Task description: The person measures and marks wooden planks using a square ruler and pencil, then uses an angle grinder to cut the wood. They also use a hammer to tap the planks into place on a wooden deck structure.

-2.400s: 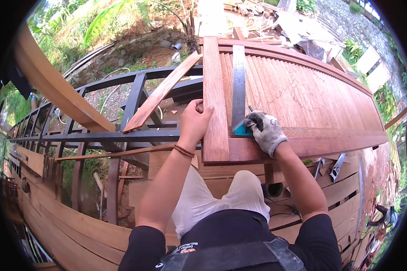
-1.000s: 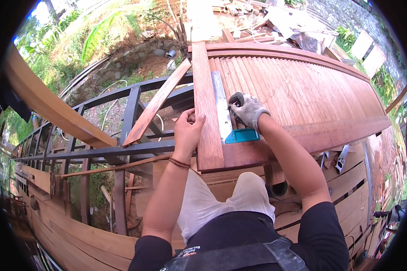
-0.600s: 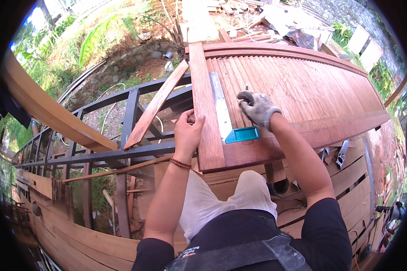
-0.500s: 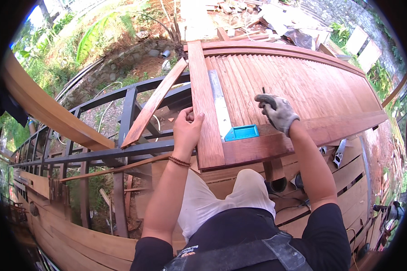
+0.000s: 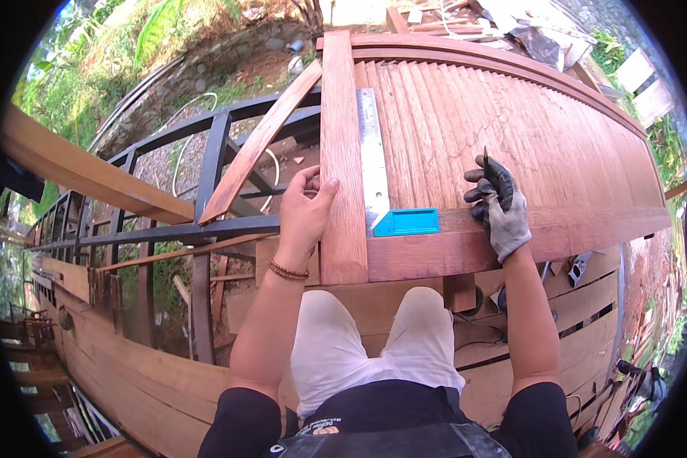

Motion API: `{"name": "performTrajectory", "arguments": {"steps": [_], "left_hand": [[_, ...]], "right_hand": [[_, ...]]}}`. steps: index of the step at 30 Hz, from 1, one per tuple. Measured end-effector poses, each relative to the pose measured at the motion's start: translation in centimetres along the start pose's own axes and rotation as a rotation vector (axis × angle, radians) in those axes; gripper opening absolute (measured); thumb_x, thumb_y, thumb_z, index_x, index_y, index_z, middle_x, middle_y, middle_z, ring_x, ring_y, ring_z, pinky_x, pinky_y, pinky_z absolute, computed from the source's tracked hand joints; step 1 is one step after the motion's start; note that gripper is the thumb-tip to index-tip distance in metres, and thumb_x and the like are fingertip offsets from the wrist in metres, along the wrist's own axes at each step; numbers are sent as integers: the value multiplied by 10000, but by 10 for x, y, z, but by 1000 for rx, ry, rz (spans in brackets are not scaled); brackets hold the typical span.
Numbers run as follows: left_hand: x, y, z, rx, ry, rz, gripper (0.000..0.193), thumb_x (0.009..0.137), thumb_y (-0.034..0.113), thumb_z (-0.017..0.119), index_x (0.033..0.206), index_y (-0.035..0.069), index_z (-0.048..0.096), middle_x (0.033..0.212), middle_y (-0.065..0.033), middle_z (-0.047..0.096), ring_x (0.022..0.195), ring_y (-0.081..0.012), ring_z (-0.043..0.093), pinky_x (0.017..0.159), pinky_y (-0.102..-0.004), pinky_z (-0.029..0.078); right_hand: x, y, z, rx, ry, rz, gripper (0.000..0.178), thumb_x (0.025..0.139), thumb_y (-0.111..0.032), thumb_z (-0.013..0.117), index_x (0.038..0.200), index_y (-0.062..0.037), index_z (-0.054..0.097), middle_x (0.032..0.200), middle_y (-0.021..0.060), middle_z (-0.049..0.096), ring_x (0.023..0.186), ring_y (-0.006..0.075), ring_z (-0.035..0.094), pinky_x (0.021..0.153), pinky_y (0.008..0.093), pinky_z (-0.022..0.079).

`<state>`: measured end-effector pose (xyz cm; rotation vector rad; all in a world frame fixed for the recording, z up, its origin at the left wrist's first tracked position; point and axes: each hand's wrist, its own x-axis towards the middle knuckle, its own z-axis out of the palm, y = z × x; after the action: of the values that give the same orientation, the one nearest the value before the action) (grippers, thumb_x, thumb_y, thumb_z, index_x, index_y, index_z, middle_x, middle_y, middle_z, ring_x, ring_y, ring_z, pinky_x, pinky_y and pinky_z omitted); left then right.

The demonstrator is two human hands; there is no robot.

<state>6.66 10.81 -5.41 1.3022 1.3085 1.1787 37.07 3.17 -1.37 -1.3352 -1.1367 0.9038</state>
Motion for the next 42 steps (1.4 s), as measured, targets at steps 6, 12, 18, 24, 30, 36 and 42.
{"name": "performTrajectory", "arguments": {"steps": [6, 12, 18, 24, 30, 36, 42], "left_hand": [[-6, 11, -7, 21, -23, -136, 383, 883, 155, 709, 1203, -18, 588, 819, 3, 604, 757, -79, 550, 679, -234, 470], [-68, 60, -26, 305, 48, -177, 410, 875, 147, 698, 1241, 7, 578, 948, -72, 623, 800, -142, 601, 734, -281, 523], [-195, 163, -29, -143, -208, -471, 261, 937, 127, 626, 1167, 3, 625, 1123, -92, 640, 974, -158, 627, 849, -282, 509], [-232, 170, -45, -166, -217, -825, 259, 1033, 179, 470, 1114, 7, 645, 1037, -62, 682, 965, -130, 631, 884, -269, 496], [-200, 165, -60, 83, -69, -807, 219, 970, 212, 559, 1061, 60, 689, 880, -92, 714, 851, -151, 675, 771, -305, 529], [-168, 144, 13, 335, -226, -428, 279, 901, 184, 614, 1154, 71, 643, 986, -150, 692, 889, -303, 682, 779, -378, 539], [-118, 119, 78, 684, -360, -334, 570, 863, 188, 636, 1401, 142, 452, 989, -153, 587, 774, -339, 652, 682, -448, 543]], "right_hand": [[5, 13, -5, -245, 29, -193, 274, 954, 19, 487, 1197, -16, 608, 1102, 114, 626, 964, 188, 645, 831, 308, 531], [-12, -5, 0, -440, 209, -157, 331, 855, 65, 541, 1131, -67, 667, 1024, 108, 650, 924, 235, 644, 830, 328, 516], [-161, -143, 76, -43, -301, 409, 286, 892, -47, 582, 1172, -26, 629, 938, 119, 701, 810, 206, 684, 747, 326, 550], [-204, -180, 111, -391, -617, 518, 277, 862, -182, 624, 1127, -102, 632, 984, 175, 691, 896, 357, 666, 767, 412, 534], [-75, -138, 75, -543, -433, 318, 186, 887, -185, 622, 1048, -110, 676, 925, 137, 707, 823, 297, 696, 754, 379, 546], [108, -63, 101, -268, -243, 613, 233, 899, -95, 600, 1122, -82, 665, 875, 91, 699, 710, 202, 701, 573, 303, 556], [218, -9, 136, -946, -415, 201, 612, 843, -282, 649, 1414, -177, 455, 1236, 202, 606, 1139, 368, 584, 1010, 420, 455]]}}
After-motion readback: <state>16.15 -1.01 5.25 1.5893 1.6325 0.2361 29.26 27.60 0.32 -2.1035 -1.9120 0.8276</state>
